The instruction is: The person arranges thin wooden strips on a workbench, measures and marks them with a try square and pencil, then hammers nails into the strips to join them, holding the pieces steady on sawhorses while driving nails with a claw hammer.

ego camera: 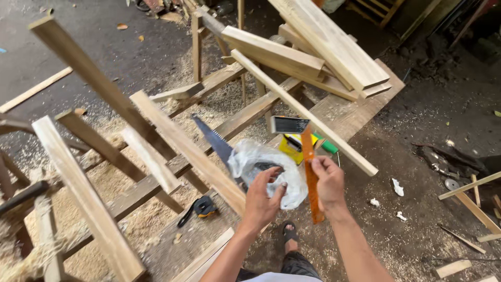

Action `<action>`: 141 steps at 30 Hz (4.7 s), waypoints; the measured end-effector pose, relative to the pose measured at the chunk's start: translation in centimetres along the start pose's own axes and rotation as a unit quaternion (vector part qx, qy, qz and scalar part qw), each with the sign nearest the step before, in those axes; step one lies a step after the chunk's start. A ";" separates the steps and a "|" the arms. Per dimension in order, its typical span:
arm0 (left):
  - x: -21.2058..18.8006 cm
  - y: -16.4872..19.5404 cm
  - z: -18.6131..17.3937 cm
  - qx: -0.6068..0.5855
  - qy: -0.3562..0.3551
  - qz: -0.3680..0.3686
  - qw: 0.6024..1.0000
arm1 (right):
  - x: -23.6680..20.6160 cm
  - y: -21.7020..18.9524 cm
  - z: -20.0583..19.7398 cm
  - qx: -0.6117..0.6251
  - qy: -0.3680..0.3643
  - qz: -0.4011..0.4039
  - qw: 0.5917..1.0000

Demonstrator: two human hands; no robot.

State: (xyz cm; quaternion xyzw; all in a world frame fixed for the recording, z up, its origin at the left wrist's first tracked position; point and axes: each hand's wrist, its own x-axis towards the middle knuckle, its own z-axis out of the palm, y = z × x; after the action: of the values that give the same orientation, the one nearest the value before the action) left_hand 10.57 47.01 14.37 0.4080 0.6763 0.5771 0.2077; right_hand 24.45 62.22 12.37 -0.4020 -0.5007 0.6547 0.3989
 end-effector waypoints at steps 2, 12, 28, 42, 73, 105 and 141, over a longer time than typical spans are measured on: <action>1.1 1.3 1.7 0.024 -0.021 0.019 0.999 | 2.4 -0.6 -2.2 -0.017 0.042 -0.054 0.998; 5.8 1.3 12.6 0.147 0.005 -0.060 0.987 | 17.7 4.9 -11.1 -0.426 0.099 -0.164 0.884; 1.5 1.3 12.5 0.147 0.216 -0.109 0.959 | 14.3 -2.9 -6.7 -0.322 -0.162 -0.228 0.905; -14.8 -5.3 0.1 0.138 0.403 -0.204 0.881 | 2.6 6.3 6.9 -0.438 -0.380 -0.136 0.803; -34.9 -9.4 -19.4 -0.023 0.633 -0.454 0.627 | -23.5 16.9 23.6 -0.474 -0.695 -0.332 0.426; -40.1 -16.5 -39.1 0.370 0.051 -0.178 0.910 | -27.8 17.5 22.2 -0.497 -0.480 -0.305 0.655; -38.4 -4.2 -31.0 0.317 0.229 -0.119 0.913 | -38.6 11.9 23.7 -0.237 -0.352 -0.574 0.700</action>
State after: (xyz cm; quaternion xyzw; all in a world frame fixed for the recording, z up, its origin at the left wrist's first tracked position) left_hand 8.25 -2.35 10.76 0.2255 0.8963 0.3809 -0.0263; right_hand 14.89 16.42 9.83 0.1424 -0.8769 0.2521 0.3837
